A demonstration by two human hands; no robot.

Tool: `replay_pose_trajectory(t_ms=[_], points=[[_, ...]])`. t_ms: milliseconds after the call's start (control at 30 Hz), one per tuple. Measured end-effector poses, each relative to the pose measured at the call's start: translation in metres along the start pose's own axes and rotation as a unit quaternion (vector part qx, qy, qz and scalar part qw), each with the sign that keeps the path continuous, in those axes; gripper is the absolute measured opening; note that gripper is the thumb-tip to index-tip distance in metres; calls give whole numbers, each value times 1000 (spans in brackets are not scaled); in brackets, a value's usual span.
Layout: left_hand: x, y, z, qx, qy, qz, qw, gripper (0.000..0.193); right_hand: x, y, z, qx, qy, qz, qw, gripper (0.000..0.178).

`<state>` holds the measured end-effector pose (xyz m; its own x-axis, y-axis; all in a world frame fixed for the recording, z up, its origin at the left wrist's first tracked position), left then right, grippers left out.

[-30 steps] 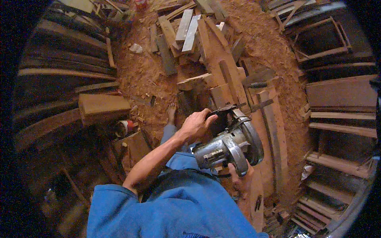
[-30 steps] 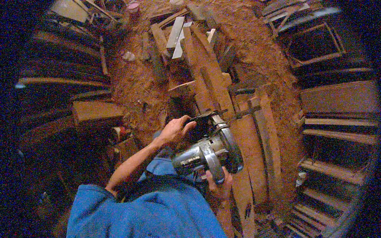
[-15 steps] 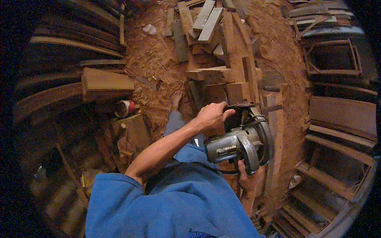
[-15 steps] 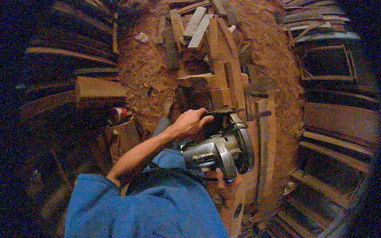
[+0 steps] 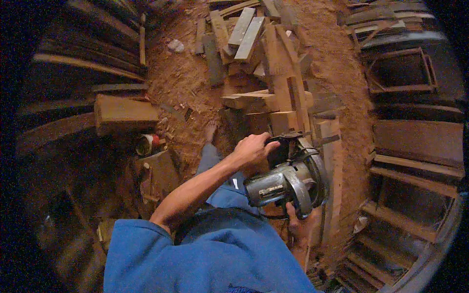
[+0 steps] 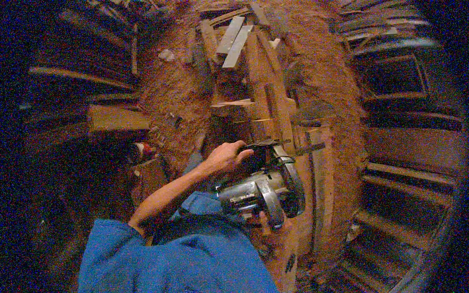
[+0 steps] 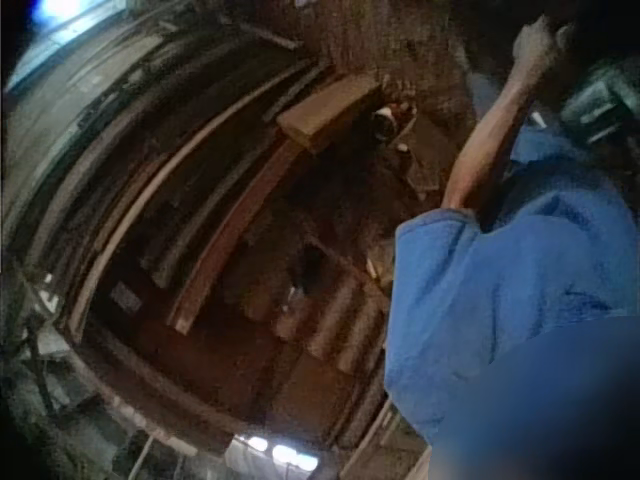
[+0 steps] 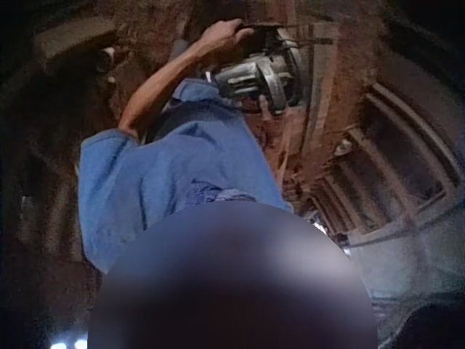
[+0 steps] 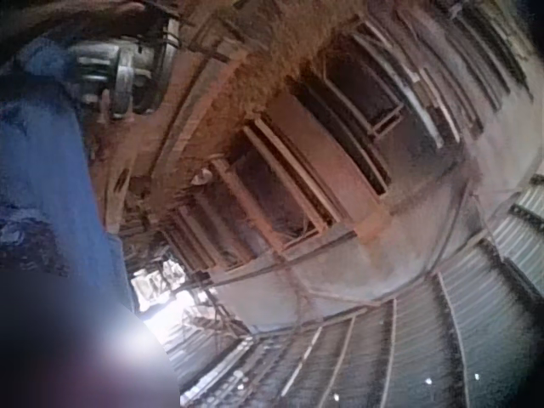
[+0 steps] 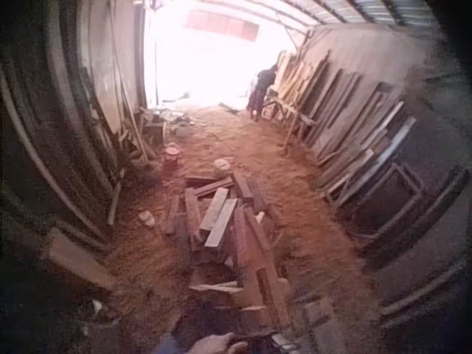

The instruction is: The person uses a circular saw to cut a wooden plank that is clamped to a workbench. They position the saw, make a cut, then reposition the plank and repeat the cutting process several times.

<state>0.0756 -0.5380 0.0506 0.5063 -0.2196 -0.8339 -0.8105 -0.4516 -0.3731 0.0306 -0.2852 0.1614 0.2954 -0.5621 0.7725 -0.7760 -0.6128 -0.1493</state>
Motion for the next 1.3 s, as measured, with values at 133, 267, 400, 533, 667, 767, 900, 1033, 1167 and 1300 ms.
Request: replay_pose_trajectory(t_ms=[133, 267, 400, 533, 667, 767, 900, 1033, 1167, 1300], points=[[2, 1, 1, 3, -3, -6, 1000, 60, -15, -3, 2, 2, 16, 29, 999, 37], [1, 3, 1, -6, 1, 13, 1000, 58, -46, -2, 6, -20, -45, -52, 997, 40], [3, 1, 2, -9, -9, 12, 1000, 57, -67, -10, 6, -32, -63, -78, 994, 44], [3, 3, 2, -8, -19, 25, 999, 58, -58, -8, 8, -60, -69, -87, 992, 41], [4, 3, 2, -6, -13, 27, 1000, 58, -56, -7, 8, -18, -15, -38, 999, 39], [4, 3, 2, -6, -12, 27, 1000, 58, -74, -13, 5, -24, -27, -32, 999, 43], [5, 4, 2, -3, -12, 30, 999, 57, -98, -26, 11, -87, -207, -199, 954, 52], [6, 5, 3, -9, -10, 32, 999, 55, -115, -24, 11, -75, -43, -61, 994, 58], [7, 4, 4, 0, -31, 20, 999, 60, -90, -21, 9, -34, -44, -36, 998, 48], [7, 4, 5, -9, -41, 26, 999, 60, -70, -20, 8, -85, -8, 14, 996, 42]])
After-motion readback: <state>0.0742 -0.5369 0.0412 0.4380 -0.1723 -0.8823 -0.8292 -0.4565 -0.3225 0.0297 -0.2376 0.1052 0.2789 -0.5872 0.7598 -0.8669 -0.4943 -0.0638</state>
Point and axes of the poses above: each hand's wrist, its own y-axis towards the middle knuckle, its own z-axis out of the palm, x = y × z, the point moved 4 cm from there along y, towards the middle knuckle, and after that the axes turned 1 degree about -y, right-handed, at the moved point
